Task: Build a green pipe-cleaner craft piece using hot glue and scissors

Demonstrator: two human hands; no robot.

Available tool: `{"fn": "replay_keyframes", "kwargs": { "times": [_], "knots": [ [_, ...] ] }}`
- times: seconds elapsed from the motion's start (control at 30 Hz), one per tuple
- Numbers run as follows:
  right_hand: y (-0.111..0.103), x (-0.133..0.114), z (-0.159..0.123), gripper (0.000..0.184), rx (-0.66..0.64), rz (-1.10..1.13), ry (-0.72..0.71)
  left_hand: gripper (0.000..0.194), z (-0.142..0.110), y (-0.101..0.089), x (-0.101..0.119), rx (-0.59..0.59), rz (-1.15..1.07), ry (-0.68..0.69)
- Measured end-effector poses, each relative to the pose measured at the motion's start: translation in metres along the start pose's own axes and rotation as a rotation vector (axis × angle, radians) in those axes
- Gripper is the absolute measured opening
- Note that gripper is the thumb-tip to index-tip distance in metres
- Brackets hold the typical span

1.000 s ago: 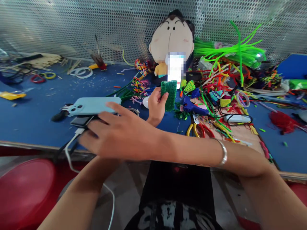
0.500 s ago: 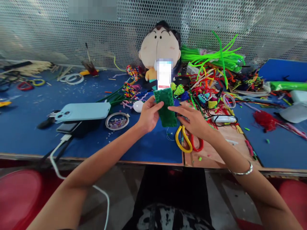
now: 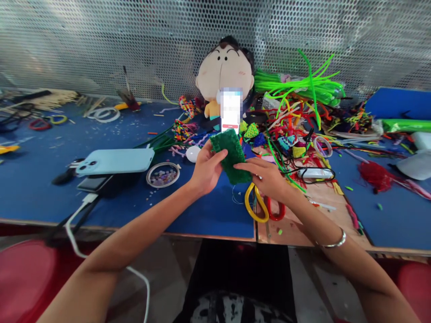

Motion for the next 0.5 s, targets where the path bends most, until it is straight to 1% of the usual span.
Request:
{"fn": "replay_keyframes", "kwargs": {
  "times": [0.07, 0.17, 0.23, 0.33, 0.4, 0.5],
  "knots": [
    [-0.001, -0.003, 0.001, 0.054, 0.036, 0.059, 0.003, 0.031, -0.001, 0.001, -0.002, -0.005, 0.006, -0.006],
    [-0.004, -0.008, 0.004, 0.048, 0.050, 0.139, -0.008, 0.029, -0.005, 0.002, -0.004, 0.035, 0.007, 0.004],
    [-0.005, -0.011, 0.005, 0.044, 0.065, 0.176, -0.027, 0.030, -0.008, 0.005, -0.005, 0.060, -0.006, -0.006],
    [-0.006, -0.012, 0.005, 0.040, 0.135, 0.259, -0.013, 0.035, -0.010, 0.009, -0.007, 0.074, -0.025, -0.020],
    [-0.006, -0.010, 0.004, 0.035, 0.193, 0.378, 0.050, 0.037, -0.012, 0.010, -0.007, 0.066, -0.009, 0.003],
    [-0.005, -0.006, 0.001, 0.020, 0.280, 0.635, 0.229, 0.040, -0.016, 0.010, -0.008, 0.069, 0.060, 0.095]
  ]
}}
Point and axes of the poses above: each hand's wrist, its own z-axis towards the middle knuckle, its own y-axis out of the palm, x = y × z, the point moved 3 cm from there along z, towards the middle knuckle, and after that the axes turned 15 degrees about -y, right-handed, at the moved point
